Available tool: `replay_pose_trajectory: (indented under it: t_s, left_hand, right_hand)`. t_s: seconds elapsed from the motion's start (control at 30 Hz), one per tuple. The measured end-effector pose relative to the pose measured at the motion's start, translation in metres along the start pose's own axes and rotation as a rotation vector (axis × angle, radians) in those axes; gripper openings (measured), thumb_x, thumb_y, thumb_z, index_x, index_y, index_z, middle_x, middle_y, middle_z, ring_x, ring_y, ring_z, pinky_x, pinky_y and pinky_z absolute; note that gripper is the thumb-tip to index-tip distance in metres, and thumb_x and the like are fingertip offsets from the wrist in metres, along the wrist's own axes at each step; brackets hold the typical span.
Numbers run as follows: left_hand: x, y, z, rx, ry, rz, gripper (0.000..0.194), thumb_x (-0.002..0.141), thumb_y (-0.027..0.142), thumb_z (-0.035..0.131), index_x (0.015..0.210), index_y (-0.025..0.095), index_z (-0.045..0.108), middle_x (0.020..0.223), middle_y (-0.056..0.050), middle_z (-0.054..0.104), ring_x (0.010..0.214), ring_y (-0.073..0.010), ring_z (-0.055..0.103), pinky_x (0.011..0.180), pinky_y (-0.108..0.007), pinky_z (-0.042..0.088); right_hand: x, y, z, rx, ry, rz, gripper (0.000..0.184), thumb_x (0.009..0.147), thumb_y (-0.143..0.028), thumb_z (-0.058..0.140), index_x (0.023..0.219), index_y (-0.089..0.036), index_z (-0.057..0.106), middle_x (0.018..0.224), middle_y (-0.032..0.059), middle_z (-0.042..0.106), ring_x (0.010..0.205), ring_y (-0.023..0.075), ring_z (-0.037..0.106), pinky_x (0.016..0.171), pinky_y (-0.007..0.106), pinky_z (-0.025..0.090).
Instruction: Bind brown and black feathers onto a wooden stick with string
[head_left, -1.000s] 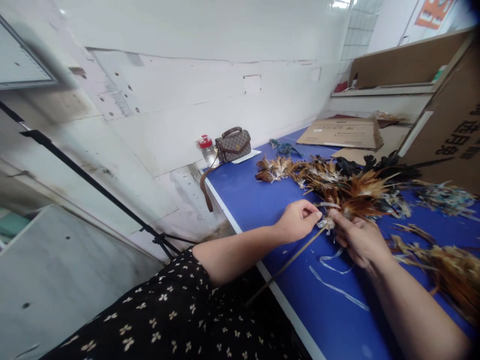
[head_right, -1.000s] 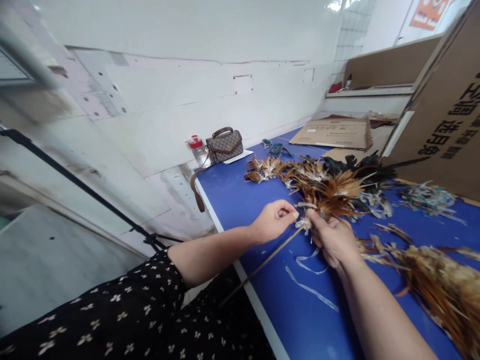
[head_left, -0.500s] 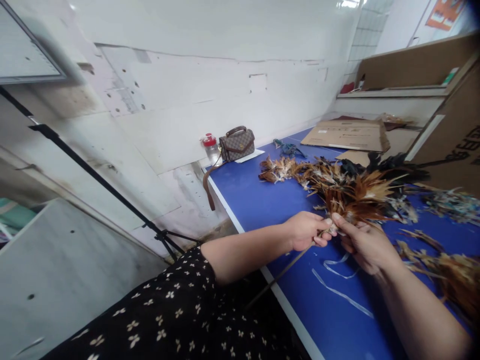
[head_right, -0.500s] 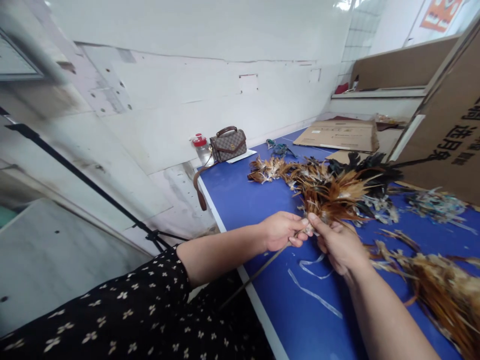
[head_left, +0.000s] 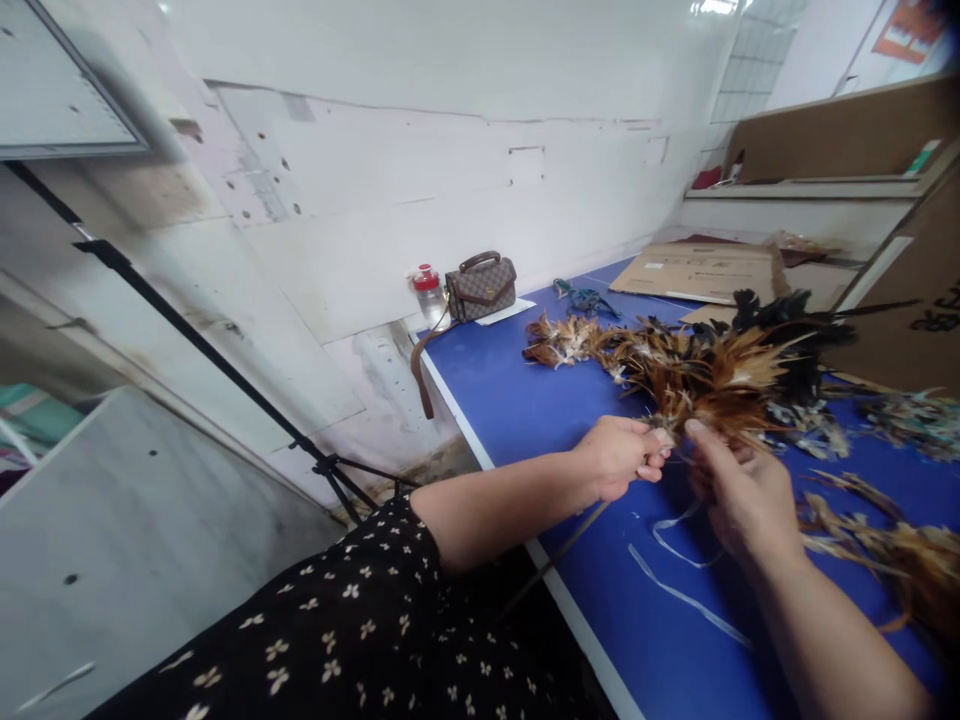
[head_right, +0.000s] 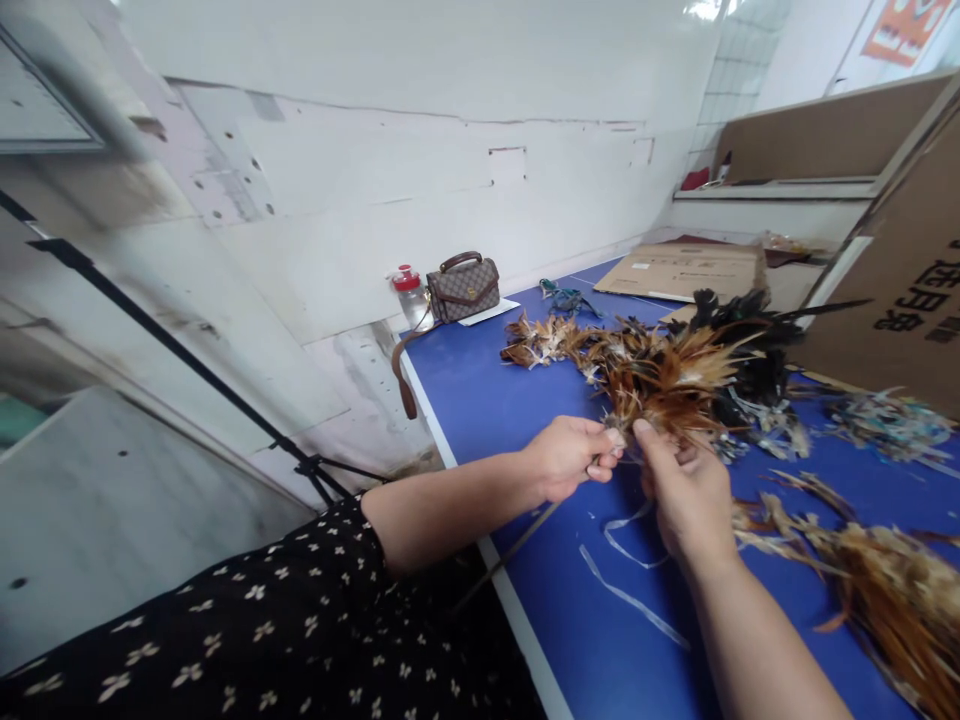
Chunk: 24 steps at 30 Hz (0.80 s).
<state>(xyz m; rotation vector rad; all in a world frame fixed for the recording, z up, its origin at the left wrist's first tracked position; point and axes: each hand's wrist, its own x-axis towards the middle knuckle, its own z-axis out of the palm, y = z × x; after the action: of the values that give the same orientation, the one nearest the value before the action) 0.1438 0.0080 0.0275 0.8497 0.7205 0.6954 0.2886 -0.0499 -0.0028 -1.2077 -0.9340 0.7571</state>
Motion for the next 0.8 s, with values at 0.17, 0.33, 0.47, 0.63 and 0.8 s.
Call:
replay_pose_trajectory:
  t_s: [0.17, 0.33, 0.47, 0.63, 0.8]
  left_hand:
    - [0.001, -0.002, -0.002, -0.002, 0.021, 0.002, 0.036, 0.099, 0.015, 0.086, 0.072, 0.012, 0.063, 0.075, -0.002, 0.057, 0.061, -0.0062, 0.044, 0.052, -0.021, 0.024]
    - [-0.001, -0.004, -0.002, 0.010, 0.013, 0.004, 0.038, 0.099, 0.016, 0.087, 0.071, 0.012, 0.061, 0.074, -0.002, 0.056, 0.059, -0.0055, 0.042, 0.051, -0.020, 0.024]
    - [-0.002, -0.007, -0.002, 0.014, 0.029, -0.013, 0.038, 0.103, 0.011, 0.079, 0.070, 0.013, 0.060, 0.072, -0.001, 0.056, 0.056, -0.0049, 0.042, 0.049, -0.020, 0.024]
    - [-0.002, -0.011, -0.003, 0.037, 0.027, -0.042, 0.041, 0.099, 0.016, 0.088, 0.070, 0.012, 0.060, 0.071, -0.001, 0.057, 0.057, -0.0040, 0.043, 0.049, -0.020, 0.025]
    - [-0.002, -0.011, -0.003, 0.034, 0.034, -0.044, 0.039, 0.103, 0.011, 0.081, 0.070, 0.012, 0.060, 0.070, -0.001, 0.057, 0.056, -0.0042, 0.043, 0.049, -0.021, 0.025]
  right_hand:
    - [-0.005, -0.004, 0.003, -0.079, 0.182, -0.088, 0.049, 0.082, -0.062, 0.097, 0.091, -0.025, 0.066, 0.074, -0.0023, 0.061, 0.058, 0.0138, 0.050, 0.050, 0.027, 0.040]
    - [-0.010, -0.004, 0.005, -0.260, 0.225, -0.277, 0.041, 0.090, -0.051, 0.089, 0.117, -0.021, 0.082, 0.077, 0.0013, 0.068, 0.064, 0.0174, 0.057, 0.059, 0.031, 0.047]
    - [-0.006, 0.005, 0.001, -0.365, 0.229, -0.323, 0.050, 0.098, -0.054, 0.082, 0.135, -0.021, 0.089, 0.088, 0.0048, 0.080, 0.069, 0.0190, 0.065, 0.068, 0.033, 0.057]
    - [0.001, 0.016, -0.009, -0.426, 0.225, -0.338, 0.041, 0.099, -0.053, 0.081, 0.128, -0.026, 0.093, 0.113, 0.0085, 0.090, 0.097, 0.0280, 0.084, 0.094, 0.041, 0.068]
    - [0.003, 0.018, -0.013, -0.492, 0.207, -0.382, 0.035, 0.098, -0.052, 0.081, 0.118, -0.027, 0.095, 0.106, 0.0075, 0.090, 0.088, 0.0268, 0.084, 0.088, 0.039, 0.069]
